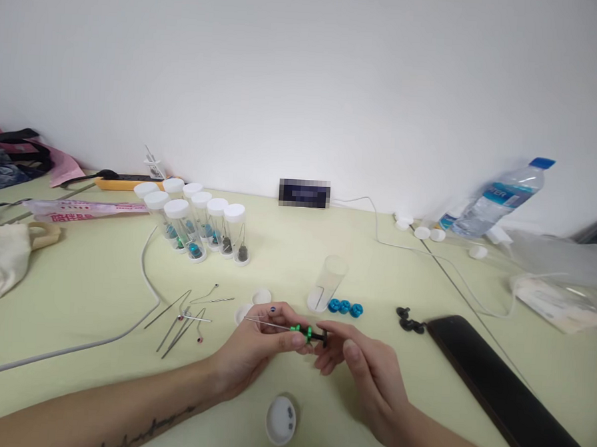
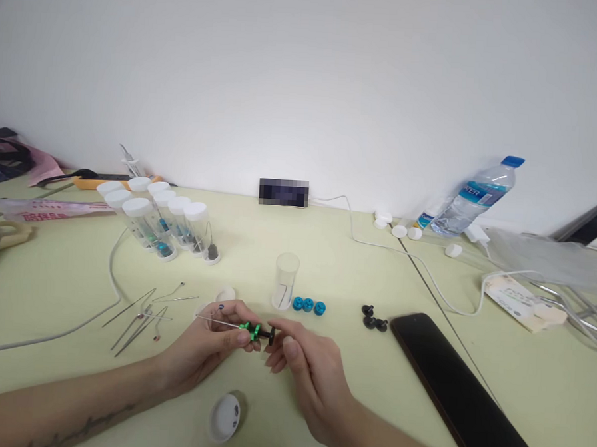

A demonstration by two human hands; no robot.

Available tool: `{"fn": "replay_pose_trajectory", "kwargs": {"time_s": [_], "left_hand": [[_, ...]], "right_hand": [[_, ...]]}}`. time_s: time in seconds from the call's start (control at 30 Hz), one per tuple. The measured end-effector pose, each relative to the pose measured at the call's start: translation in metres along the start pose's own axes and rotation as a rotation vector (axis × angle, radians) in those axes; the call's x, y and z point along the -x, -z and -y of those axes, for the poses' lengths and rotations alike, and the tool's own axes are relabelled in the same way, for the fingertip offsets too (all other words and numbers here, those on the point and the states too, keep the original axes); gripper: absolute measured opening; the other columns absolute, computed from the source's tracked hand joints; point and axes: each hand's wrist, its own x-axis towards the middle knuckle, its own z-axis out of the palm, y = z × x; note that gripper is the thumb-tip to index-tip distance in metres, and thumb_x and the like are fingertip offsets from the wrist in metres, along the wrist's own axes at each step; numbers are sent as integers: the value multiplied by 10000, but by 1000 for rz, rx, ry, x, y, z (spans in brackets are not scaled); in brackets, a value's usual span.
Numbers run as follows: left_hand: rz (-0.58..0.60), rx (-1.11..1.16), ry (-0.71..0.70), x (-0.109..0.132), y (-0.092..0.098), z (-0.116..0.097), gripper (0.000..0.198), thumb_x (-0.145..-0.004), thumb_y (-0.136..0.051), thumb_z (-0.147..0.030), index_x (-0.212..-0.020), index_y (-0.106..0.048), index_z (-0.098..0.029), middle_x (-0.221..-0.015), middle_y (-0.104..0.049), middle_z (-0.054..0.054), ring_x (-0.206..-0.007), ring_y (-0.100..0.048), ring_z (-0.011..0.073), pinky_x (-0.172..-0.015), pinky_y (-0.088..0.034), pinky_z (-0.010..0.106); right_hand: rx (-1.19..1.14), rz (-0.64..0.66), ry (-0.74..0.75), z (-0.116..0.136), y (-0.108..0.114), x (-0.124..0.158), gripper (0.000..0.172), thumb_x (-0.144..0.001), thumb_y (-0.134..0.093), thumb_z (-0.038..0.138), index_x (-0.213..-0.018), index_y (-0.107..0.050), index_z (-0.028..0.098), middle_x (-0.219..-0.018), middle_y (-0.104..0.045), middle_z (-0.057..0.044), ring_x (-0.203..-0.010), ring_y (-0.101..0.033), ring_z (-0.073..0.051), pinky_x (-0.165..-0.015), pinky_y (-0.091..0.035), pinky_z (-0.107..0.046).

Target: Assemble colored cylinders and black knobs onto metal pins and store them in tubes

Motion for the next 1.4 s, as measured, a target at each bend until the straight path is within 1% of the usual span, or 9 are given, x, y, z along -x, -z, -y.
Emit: {"fn": "replay_pose_trajectory", "kwargs": {"time_s": [0.1, 0.2, 0.33, 0.53, 0.63, 0.73, 0.9, 1.4], "left_hand": [[-5, 6, 2, -1, 0, 0, 152, -692, -766, -109, -820, -686, -121, -835, -735, 59, -742, -663, 140, -752, -498, 255], [0, 5, -1, 0, 0, 0, 147, -695, -765, -108, -819, -685, -116, -855, -737, 67, -750, -660, 137, -751, -498, 250], [5, 3, -1, 1, -1, -1, 143, -703, -760, -107, -824, -685, -115, -849, -737, 65, -749, -662, 136, -749, -496, 248], [5, 10, -5, 0, 0, 0, 140, -703, -758, -95, -821, -686, -115, -855, -740, 62, -754, -664, 132, -746, -498, 240], [9, 9, -9, -1, 0, 0, 139, -698, -761, -93, -814, -687, -111, -852, -741, 65, -749, -664, 128, -739, -499, 232], [-2, 10, 0, 0, -1, -1, 148, -696, -763, -90, -821, -687, -112, -826, -741, 58, -733, -664, 123, -731, -498, 224], [8, 9, -3, 0, -1, -2, 132, -707, -754, -89, -818, -687, -111, -850, -741, 65, -745, -662, 124, -739, -497, 225], [-9, -2, 3, -1, 0, -1, 138, -697, -764, -101, -813, -691, -112, -843, -738, 63, -727, -656, 119, -731, -495, 222]], "right_hand": [[-33, 6, -15, 0, 1, 1, 342, -999, -312, 321, -1260, -511, 223, -821, -666, -48, -691, -660, -148, -659, -558, -269], [-22, 32, -12, 0, 1, 1, 335, -1000, -313, 319, -1237, -530, 225, -820, -666, -46, -693, -656, -146, -672, -553, -270], [-41, 17, -16, 0, 1, 0, 343, -1001, -309, 313, -1265, -507, 219, -823, -661, -51, -697, -656, -149, -666, -555, -276], [-51, 21, -25, -1, 1, 2, 328, -1002, -310, 317, -1259, -502, 246, -829, -651, -39, -704, -651, -143, -669, -545, -273], [-39, 25, -29, -3, 0, 1, 309, -1002, -317, 317, -1219, -530, 262, -820, -650, -29, -702, -645, -138, -671, -538, -267], [-48, 9, -37, -3, 0, 0, 309, -1001, -316, 319, -1240, -507, 270, -824, -643, -26, -695, -643, -138, -663, -536, -268], [-38, 6, -40, -3, 0, 2, 295, -1001, -317, 321, -1212, -519, 281, -814, -649, -21, -693, -644, -140, -661, -532, -268], [-41, -17, -29, -5, -1, 1, 282, -1000, -328, 315, -1188, -533, 269, -811, -644, -23, -688, -648, -139, -651, -532, -268]]}}
